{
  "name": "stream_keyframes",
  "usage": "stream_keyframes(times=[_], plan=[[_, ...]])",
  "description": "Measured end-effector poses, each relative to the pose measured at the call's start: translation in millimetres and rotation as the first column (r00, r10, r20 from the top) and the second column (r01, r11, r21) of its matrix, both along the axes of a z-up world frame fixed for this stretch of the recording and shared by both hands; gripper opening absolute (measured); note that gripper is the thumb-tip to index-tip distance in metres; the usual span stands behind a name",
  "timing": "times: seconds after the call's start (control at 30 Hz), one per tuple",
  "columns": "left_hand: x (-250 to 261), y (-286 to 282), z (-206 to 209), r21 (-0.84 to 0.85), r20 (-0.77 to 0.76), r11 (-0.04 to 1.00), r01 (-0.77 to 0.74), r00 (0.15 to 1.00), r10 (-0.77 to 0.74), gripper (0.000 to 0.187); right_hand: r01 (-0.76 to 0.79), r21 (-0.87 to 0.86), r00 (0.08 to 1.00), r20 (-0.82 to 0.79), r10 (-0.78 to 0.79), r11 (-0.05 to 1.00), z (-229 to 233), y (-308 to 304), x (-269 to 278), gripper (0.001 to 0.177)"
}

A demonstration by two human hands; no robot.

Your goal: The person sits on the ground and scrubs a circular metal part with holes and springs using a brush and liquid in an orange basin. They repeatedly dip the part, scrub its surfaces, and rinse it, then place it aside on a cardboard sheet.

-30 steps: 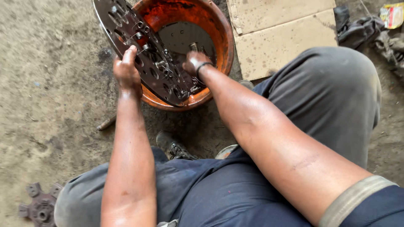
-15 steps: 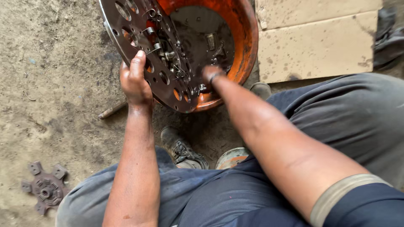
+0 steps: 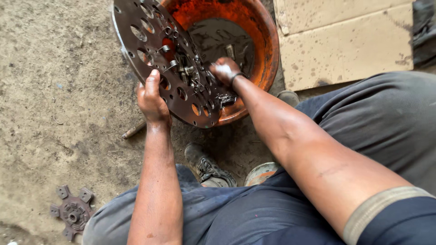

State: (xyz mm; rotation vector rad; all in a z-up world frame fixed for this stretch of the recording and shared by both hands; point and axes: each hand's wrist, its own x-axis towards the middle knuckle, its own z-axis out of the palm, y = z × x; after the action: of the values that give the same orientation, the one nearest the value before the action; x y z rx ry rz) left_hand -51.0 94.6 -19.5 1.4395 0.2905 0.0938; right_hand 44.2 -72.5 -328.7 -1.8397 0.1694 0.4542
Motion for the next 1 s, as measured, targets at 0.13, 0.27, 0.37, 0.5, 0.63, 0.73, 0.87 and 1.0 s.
stream_keyframes(times=[0.13,0.27,0.37,0.5,0.63,0.73,0.87,1.0], plan=[[6,2,-7,0.023,-0.049,1.0,-0.015,0.999,0.017,0.021,-0.28,0.264,0.879,0.457,0.136,0.923,107,14,25,0.026],[10,1,-11,0.018,-0.059,1.0,0.021,0.998,-0.02,0.023,-0.161,0.172,0.642,0.766,-0.029,0.972,187,58,1,0.018],[9,3,-16,-0.107,0.031,0.991,0.08,0.997,-0.077,0.023,0.144,-0.132,0.631,0.776,0.012,0.981,218,78,-52,0.019],[4,5,-17,-0.081,0.0,0.997,-0.013,1.0,0.013,0.019,-0.053,-0.367,0.887,0.409,0.212,0.929,215,51,-64,0.026],[1,17,-31,-0.143,-0.06,0.988,-0.057,0.997,0.049,0.017,-0.128,-0.515,0.838,0.401,0.37,0.848,193,28,-79,0.031],[11,20,-50,-0.162,0.018,0.984,-0.069,0.997,0.073,0.018,0.048,-0.248,0.785,0.609,0.117,0.968,199,33,-84,0.024],[23,20,-52,-0.154,-0.047,0.981,-0.119,0.992,0.113,0.02,0.031,-0.225,0.312,0.928,0.204,0.974,215,57,-65,0.017],[14,0,-38,-0.401,-0.15,0.907,-0.128,0.986,0.073,0.023,0.047,-0.106,0.649,0.759,0.051,0.993,216,56,-86,0.02]])
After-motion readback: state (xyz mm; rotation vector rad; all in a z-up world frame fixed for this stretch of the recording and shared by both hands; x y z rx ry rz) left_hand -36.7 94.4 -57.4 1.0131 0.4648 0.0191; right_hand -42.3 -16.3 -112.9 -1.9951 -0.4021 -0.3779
